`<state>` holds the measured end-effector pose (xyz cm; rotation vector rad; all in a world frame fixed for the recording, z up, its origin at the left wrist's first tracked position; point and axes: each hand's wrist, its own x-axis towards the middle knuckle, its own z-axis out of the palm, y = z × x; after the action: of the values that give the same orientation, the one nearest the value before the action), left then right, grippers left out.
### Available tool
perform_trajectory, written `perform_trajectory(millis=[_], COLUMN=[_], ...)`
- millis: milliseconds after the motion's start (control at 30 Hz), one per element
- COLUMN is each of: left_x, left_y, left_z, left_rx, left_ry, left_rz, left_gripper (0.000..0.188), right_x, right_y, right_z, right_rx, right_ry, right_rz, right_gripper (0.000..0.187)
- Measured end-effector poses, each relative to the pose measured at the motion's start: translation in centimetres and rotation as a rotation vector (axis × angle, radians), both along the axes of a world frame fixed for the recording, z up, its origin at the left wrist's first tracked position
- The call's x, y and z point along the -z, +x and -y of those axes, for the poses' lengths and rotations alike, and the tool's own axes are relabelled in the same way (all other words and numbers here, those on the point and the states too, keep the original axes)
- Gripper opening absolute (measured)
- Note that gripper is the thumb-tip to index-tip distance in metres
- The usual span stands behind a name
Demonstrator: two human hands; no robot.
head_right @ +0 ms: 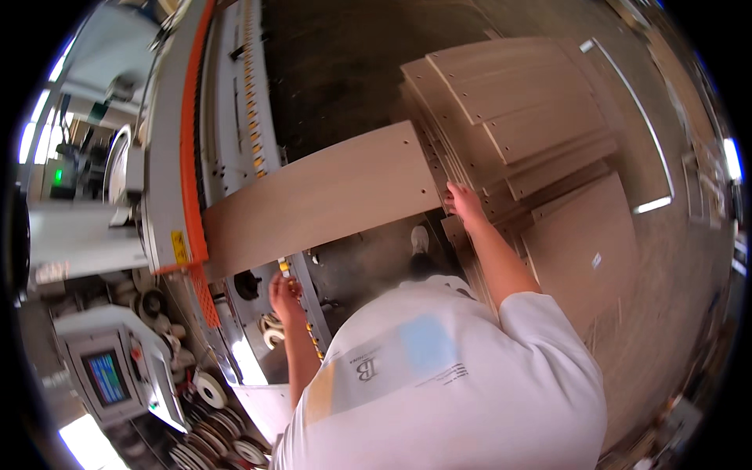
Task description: The person repeatedly picks up rectangular wooden panels from a pile on the floor and places them onto a conveyor belt. The person handles the panels one at a time, moving them from the floor to the machine's input area.
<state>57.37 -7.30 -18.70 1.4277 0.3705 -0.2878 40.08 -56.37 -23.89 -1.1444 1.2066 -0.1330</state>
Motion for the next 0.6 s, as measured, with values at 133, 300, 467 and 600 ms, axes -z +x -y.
perform_trajectory(millis=[133, 300, 467, 600], left_x=[3.3, 6.2, 5.3, 5.6], left_y=[-5.1, -9.4, -9.0, -8.1], left_z=[4.4, 7.4, 7.8, 5.9], left_rx=[0.351, 0.880, 1.117, 1.111], left_ry=[-0.025, 0.180, 0.569, 0.685], left_rz=[-0.144, -0.133, -0.118, -0.133], left_gripper=[0.020, 0.023, 0.027, 0.030], right_x=[3.5, 6.8, 7.5, 7.1], right_y=[-2.6, -5.7, -5.8, -3.3], right_z=[5.9, 14.0, 19.8, 21.9], right_rx=[0.147, 0.375, 0.508, 0.584], right_ry=[-0.049, -0.112, 0.010, 0.023], right_rz=[-0.130, -0.343, -0.455, -0.572], right_gripper=[0.040, 0.057, 0.081, 0.098])
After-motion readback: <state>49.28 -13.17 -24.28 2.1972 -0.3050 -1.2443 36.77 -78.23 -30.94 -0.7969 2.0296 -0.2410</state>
